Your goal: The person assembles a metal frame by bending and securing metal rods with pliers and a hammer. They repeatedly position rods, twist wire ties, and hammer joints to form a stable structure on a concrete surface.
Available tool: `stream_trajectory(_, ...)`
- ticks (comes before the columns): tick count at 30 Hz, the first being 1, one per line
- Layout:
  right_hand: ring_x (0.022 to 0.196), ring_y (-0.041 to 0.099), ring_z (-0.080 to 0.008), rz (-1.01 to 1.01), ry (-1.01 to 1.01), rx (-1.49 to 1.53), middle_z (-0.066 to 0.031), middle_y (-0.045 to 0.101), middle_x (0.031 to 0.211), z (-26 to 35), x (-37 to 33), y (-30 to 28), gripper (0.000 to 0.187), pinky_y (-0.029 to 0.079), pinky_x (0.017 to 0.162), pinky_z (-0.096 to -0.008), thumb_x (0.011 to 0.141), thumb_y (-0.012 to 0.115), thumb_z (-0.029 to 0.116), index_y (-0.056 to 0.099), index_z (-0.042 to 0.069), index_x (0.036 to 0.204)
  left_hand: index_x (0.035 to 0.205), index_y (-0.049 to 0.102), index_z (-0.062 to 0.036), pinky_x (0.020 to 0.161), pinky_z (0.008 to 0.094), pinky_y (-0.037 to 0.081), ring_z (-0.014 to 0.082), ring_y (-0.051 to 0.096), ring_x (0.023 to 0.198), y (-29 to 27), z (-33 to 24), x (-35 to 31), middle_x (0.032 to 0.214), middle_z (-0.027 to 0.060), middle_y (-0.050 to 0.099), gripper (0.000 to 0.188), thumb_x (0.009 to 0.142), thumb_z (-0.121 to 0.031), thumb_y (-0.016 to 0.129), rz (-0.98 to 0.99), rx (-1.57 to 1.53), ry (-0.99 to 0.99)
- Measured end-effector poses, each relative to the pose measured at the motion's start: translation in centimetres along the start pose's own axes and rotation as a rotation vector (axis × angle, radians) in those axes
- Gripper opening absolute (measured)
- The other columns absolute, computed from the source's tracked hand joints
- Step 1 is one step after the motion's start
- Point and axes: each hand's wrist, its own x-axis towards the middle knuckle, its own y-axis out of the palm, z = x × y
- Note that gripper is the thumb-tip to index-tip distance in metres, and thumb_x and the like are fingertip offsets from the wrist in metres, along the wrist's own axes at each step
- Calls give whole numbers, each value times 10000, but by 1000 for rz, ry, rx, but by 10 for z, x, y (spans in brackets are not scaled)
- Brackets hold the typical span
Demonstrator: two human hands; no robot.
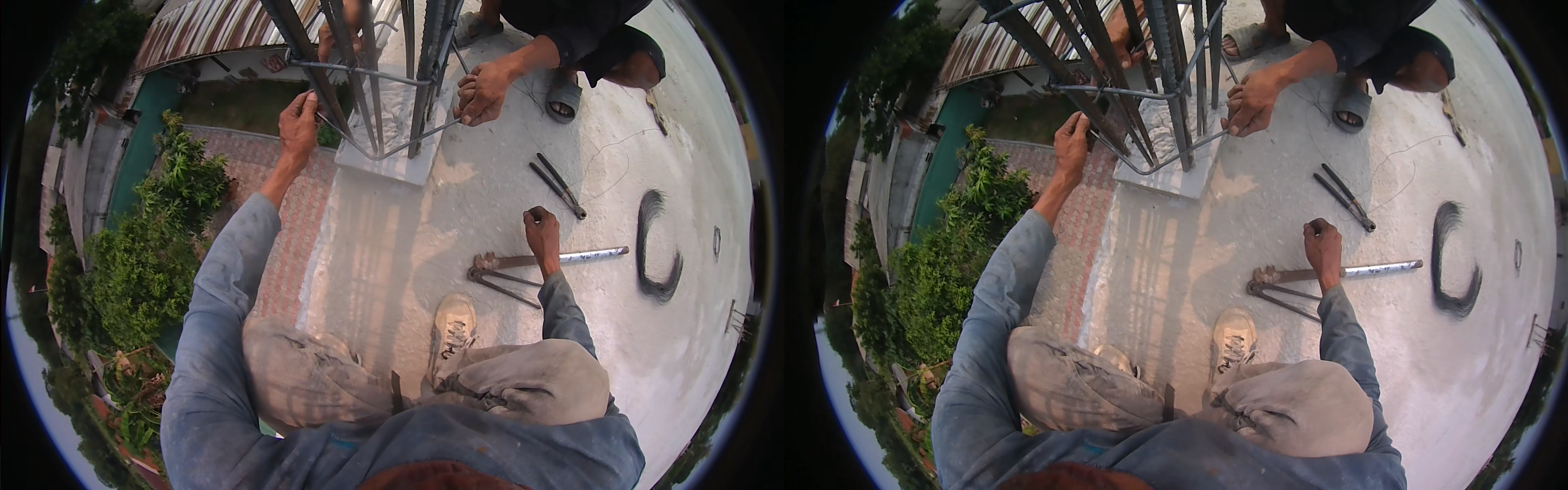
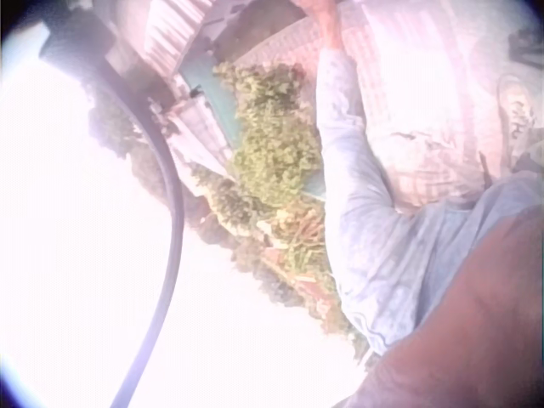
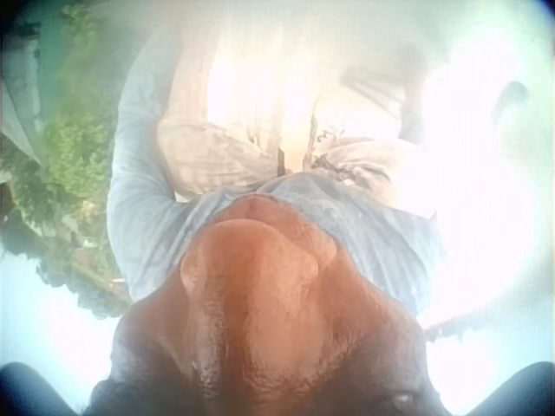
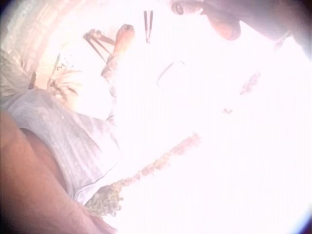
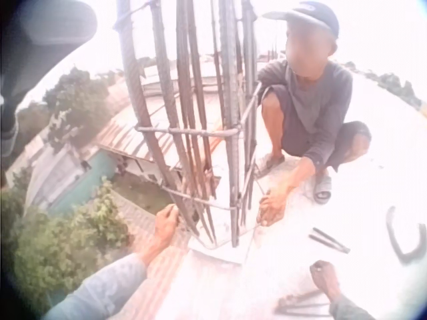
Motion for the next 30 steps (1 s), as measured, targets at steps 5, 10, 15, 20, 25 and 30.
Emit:
stream_trajectory(5,816,653,-167,447,45,631,-102,734,990,106,-1,28,328,562,782,-329,1030,623,215,702,-66,1181,1105,752,3,692,291,501,109,611,777,10,-18,23,916,24,718,418,1082,-385,599,73,-326,-153)
stream_trajectory(10,931,658,-181,683,55,926,-141,708,1128,200,-5,65,469,570,856,-323,1065,593,254,567,-77,1396,1059,734,-5,680,313,496,117,593,756,19,-20,24,885,25,695,408,1097,-377,569,-113,-115,-155)
stream_trajectory(15,924,665,-185,636,154,1185,-143,693,1124,231,5,80,444,580,839,-340,1083,564,267,539,-73,1367,1061,694,-33,648,333,465,121,544,708,16,-1,5,798,17,647,356,1114,-348,535,-1,207,95)
stream_trajectory(20,877,674,-176,559,197,1228,-140,693,1070,243,18,91,369,589,813,-349,1084,563,264,575,-65,1250,1042,657,-20,675,342,466,145,545,736,29,5,-6,784,54,616,383,1131,-349,482,-104,221,136)
stream_trajectory(25,802,698,-177,468,202,1060,-164,724,1024,249,13,92,387,602,780,-329,1095,559,330,635,-48,1125,958,624,12,669,355,434,152,525,733,48,5,-39,765,47,571,452,1136,-370,461,-257,51,-10)
stream_trajectory(30,664,665,-156,416,66,1034,-124,699,833,252,6,91,391,559,628,-309,1092,550,297,636,-78,1026,915,649,43,680,368,404,154,506,745,67,7,-61,774,41,552,562,1138,-421,425,-443,-146,-225)
